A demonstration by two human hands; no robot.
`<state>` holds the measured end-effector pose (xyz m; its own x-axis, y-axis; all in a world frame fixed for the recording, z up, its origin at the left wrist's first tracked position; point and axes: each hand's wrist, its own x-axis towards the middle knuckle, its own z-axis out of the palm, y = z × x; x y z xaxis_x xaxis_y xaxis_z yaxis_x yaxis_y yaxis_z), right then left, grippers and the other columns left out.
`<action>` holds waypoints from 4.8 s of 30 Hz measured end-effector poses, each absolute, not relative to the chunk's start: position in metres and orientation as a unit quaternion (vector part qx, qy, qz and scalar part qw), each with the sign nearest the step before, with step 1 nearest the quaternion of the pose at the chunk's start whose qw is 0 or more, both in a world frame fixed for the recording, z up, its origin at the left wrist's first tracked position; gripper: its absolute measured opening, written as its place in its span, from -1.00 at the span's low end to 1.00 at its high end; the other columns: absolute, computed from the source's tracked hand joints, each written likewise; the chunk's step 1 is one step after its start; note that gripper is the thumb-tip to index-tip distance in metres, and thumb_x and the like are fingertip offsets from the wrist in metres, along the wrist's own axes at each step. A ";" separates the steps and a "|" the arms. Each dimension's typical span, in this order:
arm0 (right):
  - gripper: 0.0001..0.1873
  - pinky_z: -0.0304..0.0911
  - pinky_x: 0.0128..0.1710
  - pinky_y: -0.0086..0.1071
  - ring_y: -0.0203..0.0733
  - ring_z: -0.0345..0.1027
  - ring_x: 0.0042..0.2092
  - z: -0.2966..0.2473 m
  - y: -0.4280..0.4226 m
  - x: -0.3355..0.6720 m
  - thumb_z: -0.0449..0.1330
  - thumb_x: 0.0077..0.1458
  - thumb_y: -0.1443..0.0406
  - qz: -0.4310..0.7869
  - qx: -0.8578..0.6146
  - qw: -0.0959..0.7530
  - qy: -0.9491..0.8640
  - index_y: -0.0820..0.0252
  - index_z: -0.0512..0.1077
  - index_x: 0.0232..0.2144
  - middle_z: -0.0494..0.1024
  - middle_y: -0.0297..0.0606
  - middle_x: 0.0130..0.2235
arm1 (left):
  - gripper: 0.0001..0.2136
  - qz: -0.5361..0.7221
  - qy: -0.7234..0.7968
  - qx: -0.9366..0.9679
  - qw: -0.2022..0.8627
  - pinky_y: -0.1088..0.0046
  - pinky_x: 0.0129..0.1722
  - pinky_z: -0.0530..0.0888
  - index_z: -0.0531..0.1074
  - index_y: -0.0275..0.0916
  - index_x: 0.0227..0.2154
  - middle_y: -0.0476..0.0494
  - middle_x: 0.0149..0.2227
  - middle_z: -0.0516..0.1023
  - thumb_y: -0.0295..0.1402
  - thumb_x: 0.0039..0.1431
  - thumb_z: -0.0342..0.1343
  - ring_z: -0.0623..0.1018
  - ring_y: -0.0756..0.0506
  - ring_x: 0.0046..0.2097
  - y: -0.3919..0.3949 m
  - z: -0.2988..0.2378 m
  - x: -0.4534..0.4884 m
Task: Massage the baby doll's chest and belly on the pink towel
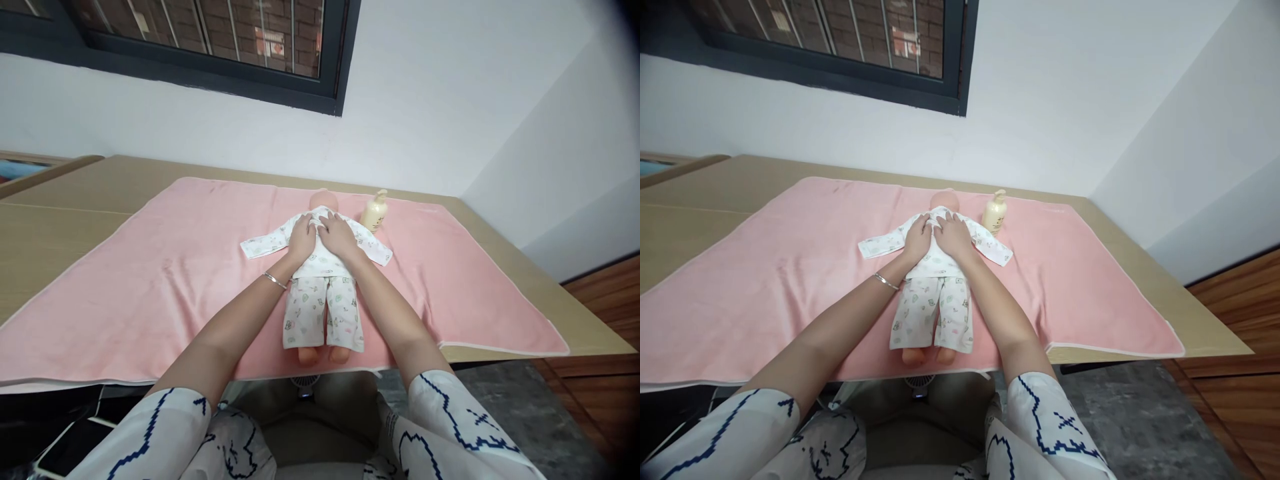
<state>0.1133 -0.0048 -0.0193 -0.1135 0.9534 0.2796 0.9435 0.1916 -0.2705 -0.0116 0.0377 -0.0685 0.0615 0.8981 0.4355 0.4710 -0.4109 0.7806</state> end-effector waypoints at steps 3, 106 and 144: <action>-0.39 -0.09 0.41 0.04 0.12 -0.02 0.44 -0.026 0.007 0.131 -0.10 0.38 0.07 0.049 -0.653 0.224 -0.721 0.24 0.24 0.33 0.21 -0.04 0.40 | -0.59 0.465 0.493 0.702 0.220 0.12 0.44 0.18 0.41 -0.35 0.15 -0.32 0.28 0.42 -0.43 0.33 -0.13 0.30 -0.22 0.39 0.038 -0.069 -0.011; -0.55 0.20 0.19 -0.06 0.17 0.36 0.15 -0.026 0.005 0.124 -0.16 0.35 0.24 -0.006 -0.697 0.199 -0.689 0.34 0.44 -0.01 0.55 0.12 0.05 | -0.58 0.326 0.508 0.791 0.097 -0.01 0.38 0.18 0.37 -0.36 0.18 -0.40 0.30 0.39 -0.27 0.36 -0.06 0.30 -0.34 0.37 0.053 -0.060 -0.011; -0.37 -0.04 0.39 -0.06 0.16 0.09 0.39 -0.042 0.020 0.136 -0.14 0.31 0.22 0.017 -0.672 0.217 -0.708 0.45 0.25 0.30 0.27 0.07 0.36 | -0.67 0.436 0.466 0.767 0.060 0.15 0.33 0.39 0.55 -0.28 0.01 -0.24 0.14 0.59 -0.44 0.33 -0.06 0.51 -0.19 0.24 0.040 -0.071 -0.015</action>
